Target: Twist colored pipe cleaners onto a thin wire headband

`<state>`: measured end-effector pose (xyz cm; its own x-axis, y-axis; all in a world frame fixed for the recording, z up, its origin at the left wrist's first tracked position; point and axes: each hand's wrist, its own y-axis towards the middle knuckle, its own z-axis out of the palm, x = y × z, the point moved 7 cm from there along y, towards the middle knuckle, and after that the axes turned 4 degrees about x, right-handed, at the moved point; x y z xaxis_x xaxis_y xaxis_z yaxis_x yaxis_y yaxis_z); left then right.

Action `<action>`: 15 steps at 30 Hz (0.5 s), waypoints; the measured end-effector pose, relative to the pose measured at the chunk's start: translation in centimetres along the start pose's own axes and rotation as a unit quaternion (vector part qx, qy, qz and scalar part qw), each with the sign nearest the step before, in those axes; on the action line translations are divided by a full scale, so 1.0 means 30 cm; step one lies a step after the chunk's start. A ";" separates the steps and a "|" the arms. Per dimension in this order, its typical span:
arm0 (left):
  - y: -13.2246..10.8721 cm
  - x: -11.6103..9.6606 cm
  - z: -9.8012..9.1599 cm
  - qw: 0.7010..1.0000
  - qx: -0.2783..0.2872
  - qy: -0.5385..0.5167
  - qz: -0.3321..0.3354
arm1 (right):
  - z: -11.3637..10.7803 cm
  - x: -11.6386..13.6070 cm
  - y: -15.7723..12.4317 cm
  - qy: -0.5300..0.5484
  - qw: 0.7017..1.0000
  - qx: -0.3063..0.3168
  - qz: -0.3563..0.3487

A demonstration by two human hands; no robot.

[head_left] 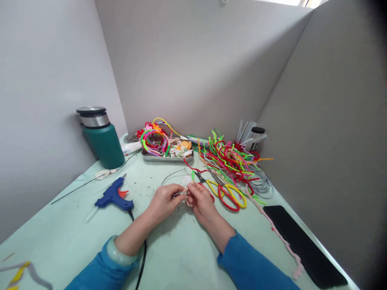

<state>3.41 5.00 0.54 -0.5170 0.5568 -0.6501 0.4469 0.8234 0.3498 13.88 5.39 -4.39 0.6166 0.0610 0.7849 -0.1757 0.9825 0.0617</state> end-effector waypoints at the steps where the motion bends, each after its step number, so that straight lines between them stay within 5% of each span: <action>1: 0.000 0.000 0.000 1.000 0.000 0.002 0.001 | 0.000 0.000 0.000 0.000 1.000 0.000 0.000; 15: -0.003 -0.019 -0.007 0.999 -0.008 0.052 0.010 | 0.003 -0.002 -0.003 -0.013 1.000 0.008 0.001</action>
<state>3.51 4.62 1.00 -0.5811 0.5811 -0.5697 0.4463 0.8130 0.3740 13.81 5.28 -4.38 0.5954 0.0589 0.8013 -0.1906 0.9792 0.0696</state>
